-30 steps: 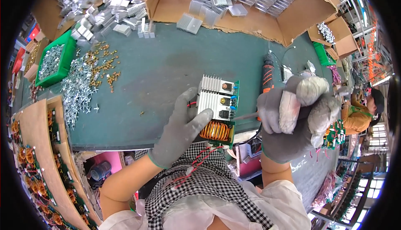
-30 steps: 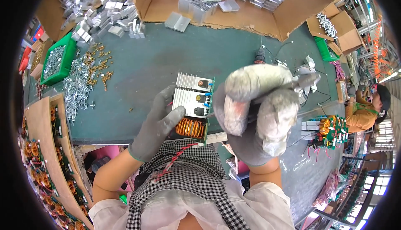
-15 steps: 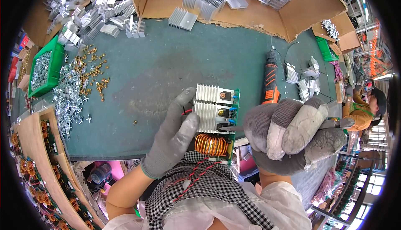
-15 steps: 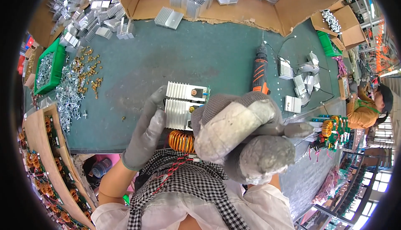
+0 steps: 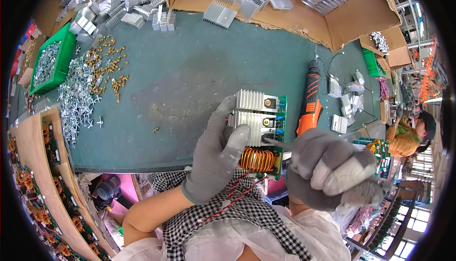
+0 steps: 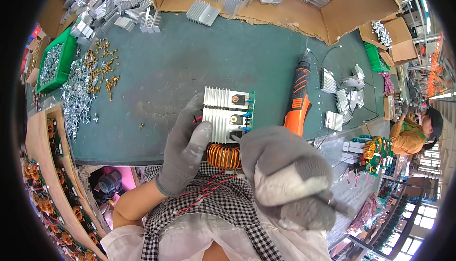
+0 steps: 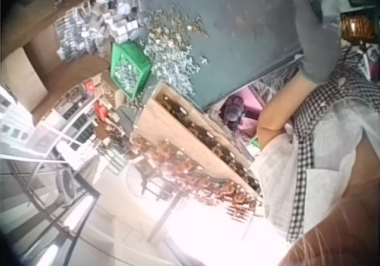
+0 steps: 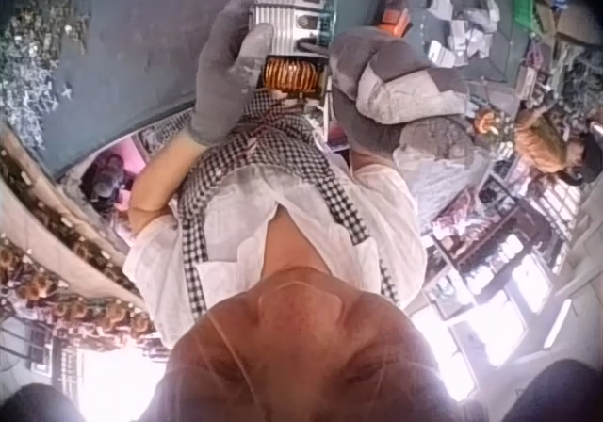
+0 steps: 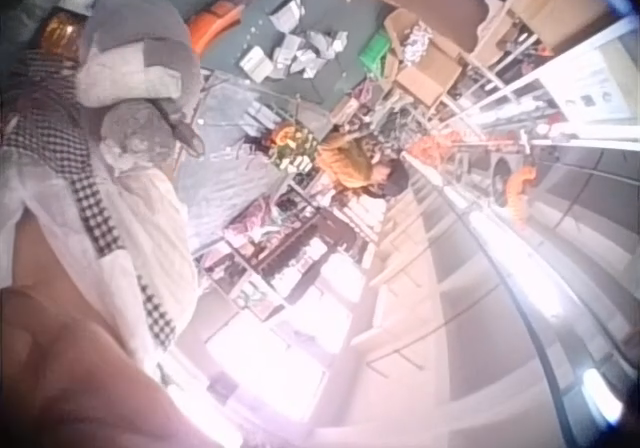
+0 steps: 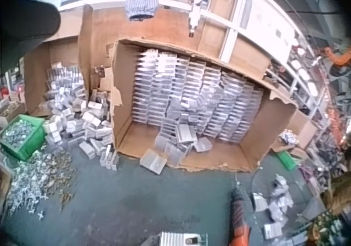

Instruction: The recorder is assembling electronic circuit boards by attaching heat sinks and other components using a powered screwdriver.

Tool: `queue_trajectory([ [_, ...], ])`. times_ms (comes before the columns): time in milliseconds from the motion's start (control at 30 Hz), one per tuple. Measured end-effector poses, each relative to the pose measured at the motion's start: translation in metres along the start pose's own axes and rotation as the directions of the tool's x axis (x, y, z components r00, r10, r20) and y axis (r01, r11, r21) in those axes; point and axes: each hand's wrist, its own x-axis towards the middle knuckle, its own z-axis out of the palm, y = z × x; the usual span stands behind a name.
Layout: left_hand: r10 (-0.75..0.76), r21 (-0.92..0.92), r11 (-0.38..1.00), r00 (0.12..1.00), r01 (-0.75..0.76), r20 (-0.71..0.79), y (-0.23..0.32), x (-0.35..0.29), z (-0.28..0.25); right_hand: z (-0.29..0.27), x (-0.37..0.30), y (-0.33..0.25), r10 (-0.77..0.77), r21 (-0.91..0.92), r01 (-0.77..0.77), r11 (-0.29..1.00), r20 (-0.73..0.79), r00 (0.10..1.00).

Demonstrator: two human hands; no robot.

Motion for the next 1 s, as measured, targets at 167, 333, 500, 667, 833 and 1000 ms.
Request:
queue_trajectory([
  [167,0.093,0.055,0.994,0.996,-0.092,-0.01,-0.003,0.0,-0.004,-0.011,0.002,-0.012,0.334,-0.461,-0.105,0.881,0.451,0.827],
  [333,0.083,0.027,0.996,0.997,-0.083,0.0,0.001,0.0,-0.002,-0.018,0.01,-0.013,0.391,-0.388,-0.234,0.891,0.398,0.83],
  [500,0.048,0.078,0.996,0.999,-0.049,0.023,0.007,-0.001,-0.003,0.012,0.01,0.002,0.189,-0.183,-0.208,0.961,-0.115,0.975],
  [667,0.164,0.16,0.973,0.986,-0.165,0.019,-0.002,-0.002,-0.008,0.016,0.017,0.013,0.158,0.151,-0.166,0.974,0.06,0.986],
  [833,0.228,0.292,0.928,0.973,-0.231,0.045,-0.009,-0.001,-0.016,0.002,-0.026,0.046,0.163,-0.219,-0.251,0.943,-0.354,0.921],
  [1000,0.192,0.307,0.932,0.981,-0.194,0.037,-0.014,0.0,-0.018,0.004,0.021,0.017,0.093,-0.221,-0.142,0.965,-0.217,0.972],
])
